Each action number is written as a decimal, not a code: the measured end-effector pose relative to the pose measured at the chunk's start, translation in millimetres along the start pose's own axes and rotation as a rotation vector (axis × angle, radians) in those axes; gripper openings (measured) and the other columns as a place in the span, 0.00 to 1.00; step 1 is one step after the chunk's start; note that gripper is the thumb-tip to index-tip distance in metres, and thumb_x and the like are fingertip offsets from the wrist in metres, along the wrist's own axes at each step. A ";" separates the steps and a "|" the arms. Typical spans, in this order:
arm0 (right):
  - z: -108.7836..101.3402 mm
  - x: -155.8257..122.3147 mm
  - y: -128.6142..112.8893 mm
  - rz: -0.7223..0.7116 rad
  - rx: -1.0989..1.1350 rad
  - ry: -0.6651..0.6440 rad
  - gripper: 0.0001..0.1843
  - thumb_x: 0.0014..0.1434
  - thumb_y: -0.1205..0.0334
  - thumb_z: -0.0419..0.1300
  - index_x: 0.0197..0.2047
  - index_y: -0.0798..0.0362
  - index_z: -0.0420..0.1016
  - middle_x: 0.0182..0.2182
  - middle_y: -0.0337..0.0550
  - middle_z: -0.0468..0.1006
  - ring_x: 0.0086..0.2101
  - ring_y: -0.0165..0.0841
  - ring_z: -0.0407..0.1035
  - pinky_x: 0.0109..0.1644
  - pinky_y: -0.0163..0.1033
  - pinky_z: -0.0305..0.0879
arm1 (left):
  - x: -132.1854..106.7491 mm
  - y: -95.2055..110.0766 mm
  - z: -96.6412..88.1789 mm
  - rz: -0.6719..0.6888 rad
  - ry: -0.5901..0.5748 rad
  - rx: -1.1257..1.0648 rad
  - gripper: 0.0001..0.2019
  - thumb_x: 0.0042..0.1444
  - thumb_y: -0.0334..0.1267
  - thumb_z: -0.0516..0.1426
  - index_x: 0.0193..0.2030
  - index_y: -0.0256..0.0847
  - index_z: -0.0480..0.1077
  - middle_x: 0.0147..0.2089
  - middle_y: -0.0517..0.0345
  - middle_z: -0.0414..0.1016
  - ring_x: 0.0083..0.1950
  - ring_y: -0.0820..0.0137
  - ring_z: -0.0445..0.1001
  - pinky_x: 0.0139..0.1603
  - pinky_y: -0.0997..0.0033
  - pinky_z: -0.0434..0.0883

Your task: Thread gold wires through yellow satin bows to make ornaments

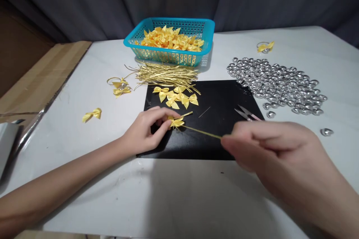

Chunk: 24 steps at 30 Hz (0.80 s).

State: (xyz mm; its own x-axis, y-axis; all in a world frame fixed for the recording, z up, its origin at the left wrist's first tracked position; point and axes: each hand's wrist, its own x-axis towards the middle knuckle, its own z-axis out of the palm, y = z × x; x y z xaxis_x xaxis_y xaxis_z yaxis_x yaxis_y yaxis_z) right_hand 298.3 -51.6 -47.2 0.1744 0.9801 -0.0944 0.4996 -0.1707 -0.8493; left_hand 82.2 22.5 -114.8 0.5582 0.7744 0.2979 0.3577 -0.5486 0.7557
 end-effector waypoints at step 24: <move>37.8 25.2 25.4 -0.755 -0.207 -0.101 0.05 0.57 0.64 0.62 0.38 0.52 0.70 0.20 0.33 0.60 0.20 0.23 0.56 0.23 0.31 0.53 | 1.3 27.4 3.4 -0.671 -0.053 -0.852 0.12 0.56 0.35 0.60 0.22 0.35 0.73 0.22 0.59 0.77 0.23 0.79 0.73 0.27 0.82 0.71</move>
State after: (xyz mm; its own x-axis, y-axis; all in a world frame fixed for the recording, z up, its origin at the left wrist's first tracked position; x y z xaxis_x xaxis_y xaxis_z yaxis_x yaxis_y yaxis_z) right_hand 283.3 -27.5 -90.8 -0.3483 0.8409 0.4142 0.6016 0.5393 -0.5892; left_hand 95.3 7.4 -95.6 0.4813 0.8091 -0.3373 -0.0242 0.3969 0.9175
